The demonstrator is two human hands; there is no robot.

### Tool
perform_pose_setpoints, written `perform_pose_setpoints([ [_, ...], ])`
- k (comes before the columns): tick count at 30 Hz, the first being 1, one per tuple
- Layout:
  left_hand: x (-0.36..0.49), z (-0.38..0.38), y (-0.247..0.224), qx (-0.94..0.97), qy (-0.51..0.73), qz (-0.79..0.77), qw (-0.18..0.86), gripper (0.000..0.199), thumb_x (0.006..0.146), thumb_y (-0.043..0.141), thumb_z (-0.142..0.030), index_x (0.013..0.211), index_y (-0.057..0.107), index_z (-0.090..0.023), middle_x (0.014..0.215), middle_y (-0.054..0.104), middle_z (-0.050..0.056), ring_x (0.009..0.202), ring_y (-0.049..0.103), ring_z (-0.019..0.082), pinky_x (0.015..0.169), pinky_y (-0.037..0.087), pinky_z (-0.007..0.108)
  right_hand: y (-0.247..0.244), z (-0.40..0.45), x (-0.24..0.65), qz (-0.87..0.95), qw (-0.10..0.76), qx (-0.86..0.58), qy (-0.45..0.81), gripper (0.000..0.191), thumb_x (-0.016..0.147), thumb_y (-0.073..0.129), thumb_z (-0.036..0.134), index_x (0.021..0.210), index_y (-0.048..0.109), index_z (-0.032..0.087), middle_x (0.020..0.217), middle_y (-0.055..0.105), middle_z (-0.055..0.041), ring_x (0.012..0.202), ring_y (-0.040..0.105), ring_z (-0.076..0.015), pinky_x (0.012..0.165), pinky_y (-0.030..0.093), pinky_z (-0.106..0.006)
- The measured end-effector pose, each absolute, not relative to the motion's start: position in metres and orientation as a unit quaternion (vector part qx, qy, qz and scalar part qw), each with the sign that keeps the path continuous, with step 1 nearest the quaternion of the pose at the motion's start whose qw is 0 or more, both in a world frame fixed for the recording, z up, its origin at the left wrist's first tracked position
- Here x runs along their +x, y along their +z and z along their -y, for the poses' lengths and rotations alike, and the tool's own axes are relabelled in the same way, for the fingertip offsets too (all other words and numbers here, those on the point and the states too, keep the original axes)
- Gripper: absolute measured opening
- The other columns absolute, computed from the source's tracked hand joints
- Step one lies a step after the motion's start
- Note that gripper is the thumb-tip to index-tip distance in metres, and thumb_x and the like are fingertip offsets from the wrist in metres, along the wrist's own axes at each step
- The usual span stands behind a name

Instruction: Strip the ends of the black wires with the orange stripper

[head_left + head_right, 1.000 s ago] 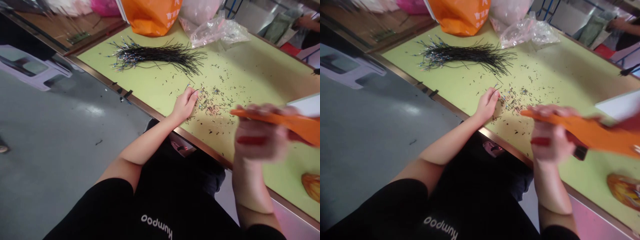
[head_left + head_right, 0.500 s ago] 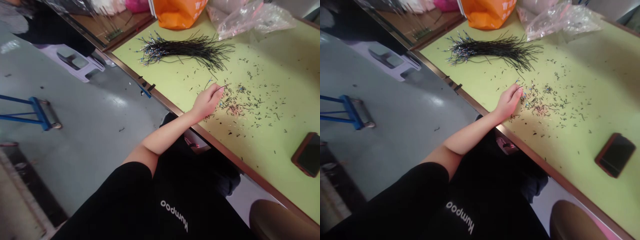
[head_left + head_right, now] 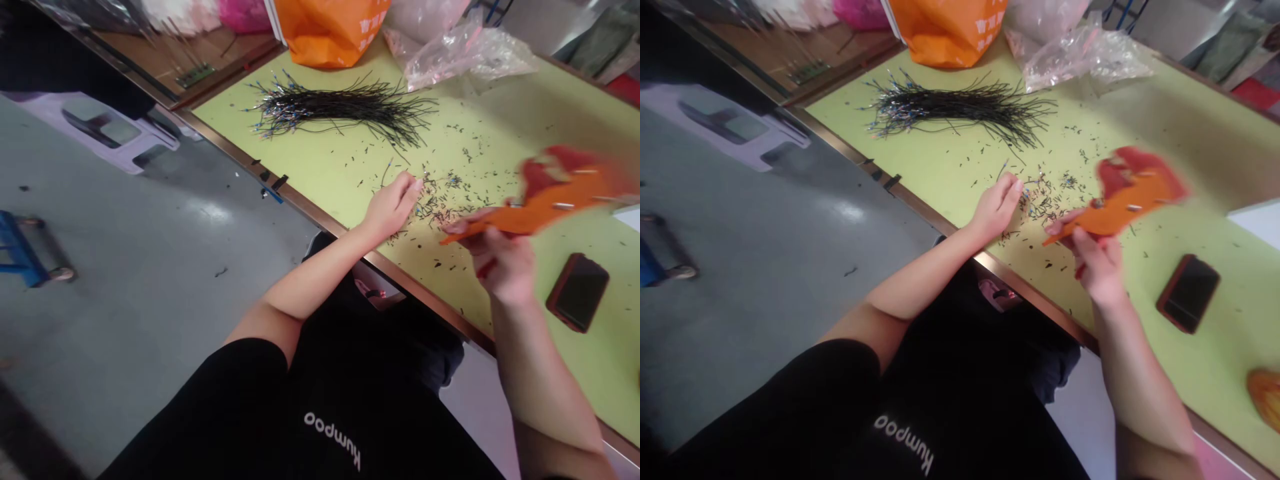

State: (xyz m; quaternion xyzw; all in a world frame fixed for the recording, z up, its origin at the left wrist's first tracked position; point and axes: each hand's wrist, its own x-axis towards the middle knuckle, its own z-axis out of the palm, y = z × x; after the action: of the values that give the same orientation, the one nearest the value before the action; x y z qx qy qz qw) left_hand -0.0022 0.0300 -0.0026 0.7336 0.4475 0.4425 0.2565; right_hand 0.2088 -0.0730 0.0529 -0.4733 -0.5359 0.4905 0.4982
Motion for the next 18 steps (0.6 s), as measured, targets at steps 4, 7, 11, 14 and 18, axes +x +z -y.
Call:
perform_pose_setpoints([
  [4, -0.004, -0.029, 0.000, 0.749, 0.426, -0.457, 0.221, 0.069, 0.114, 0.014, -0.066, 0.101, 0.066, -0.023, 0.091, 0.074, 0.006, 0.081, 0.071, 0.020, 0.072, 0.053, 0.034, 0.033, 0.062, 0.204, 0.479, 0.454, -0.493, 0.567, 0.039, 0.086, 0.088, 0.060, 0.103, 0.077, 0.026, 0.090, 0.076, -0.0049, 0.089, 0.076, -0.0269, 0.083, 0.068, -0.043],
  [7, -0.004, -0.028, 0.001, 0.760, 0.430, -0.433, 0.224, 0.068, 0.115, 0.015, -0.062, 0.114, 0.070, -0.022, 0.109, 0.079, 0.008, 0.099, 0.075, 0.021, 0.083, 0.058, 0.033, 0.027, 0.060, 0.204, 0.443, 0.416, -0.464, 0.644, 0.046, 0.085, 0.085, 0.066, 0.102, 0.076, 0.024, 0.090, 0.075, -0.0047, 0.085, 0.075, -0.0250, 0.078, 0.067, -0.040],
  [11, -0.004, -0.027, -0.001, 0.771, 0.437, -0.404, 0.227, 0.067, 0.116, 0.018, -0.060, 0.118, 0.072, -0.022, 0.112, 0.080, 0.008, 0.104, 0.075, 0.021, 0.089, 0.059, 0.034, 0.030, 0.061, 0.209, 0.425, 0.378, -0.425, 0.704, 0.054, 0.082, 0.083, 0.074, 0.100, 0.076, 0.024, 0.086, 0.075, -0.0058, 0.081, 0.075, -0.0259, 0.074, 0.065, -0.040],
  [14, -0.004, -0.028, -0.002, 0.772, 0.439, -0.403, 0.221, 0.066, 0.116, 0.018, -0.058, 0.115, 0.073, -0.022, 0.109, 0.080, 0.008, 0.102, 0.075, 0.021, 0.088, 0.059, 0.034, 0.031, 0.060, 0.211, 0.433, 0.378, -0.415, 0.705, 0.056, 0.083, 0.078, 0.078, 0.102, 0.075, 0.025, 0.087, 0.074, -0.0069, 0.081, 0.075, -0.0273, 0.074, 0.066, -0.042],
  [18, -0.004, -0.029, -0.001, 0.788, 0.426, -0.388, 0.217, 0.067, 0.116, 0.017, -0.058, 0.114, 0.074, -0.022, 0.109, 0.080, 0.008, 0.103, 0.075, 0.020, 0.089, 0.058, 0.033, 0.029, 0.058, 0.210, 0.435, 0.361, -0.397, 0.723, 0.058, 0.085, 0.076, 0.079, 0.102, 0.074, 0.023, 0.086, 0.073, -0.0069, 0.080, 0.076, -0.0263, 0.074, 0.068, -0.041],
])
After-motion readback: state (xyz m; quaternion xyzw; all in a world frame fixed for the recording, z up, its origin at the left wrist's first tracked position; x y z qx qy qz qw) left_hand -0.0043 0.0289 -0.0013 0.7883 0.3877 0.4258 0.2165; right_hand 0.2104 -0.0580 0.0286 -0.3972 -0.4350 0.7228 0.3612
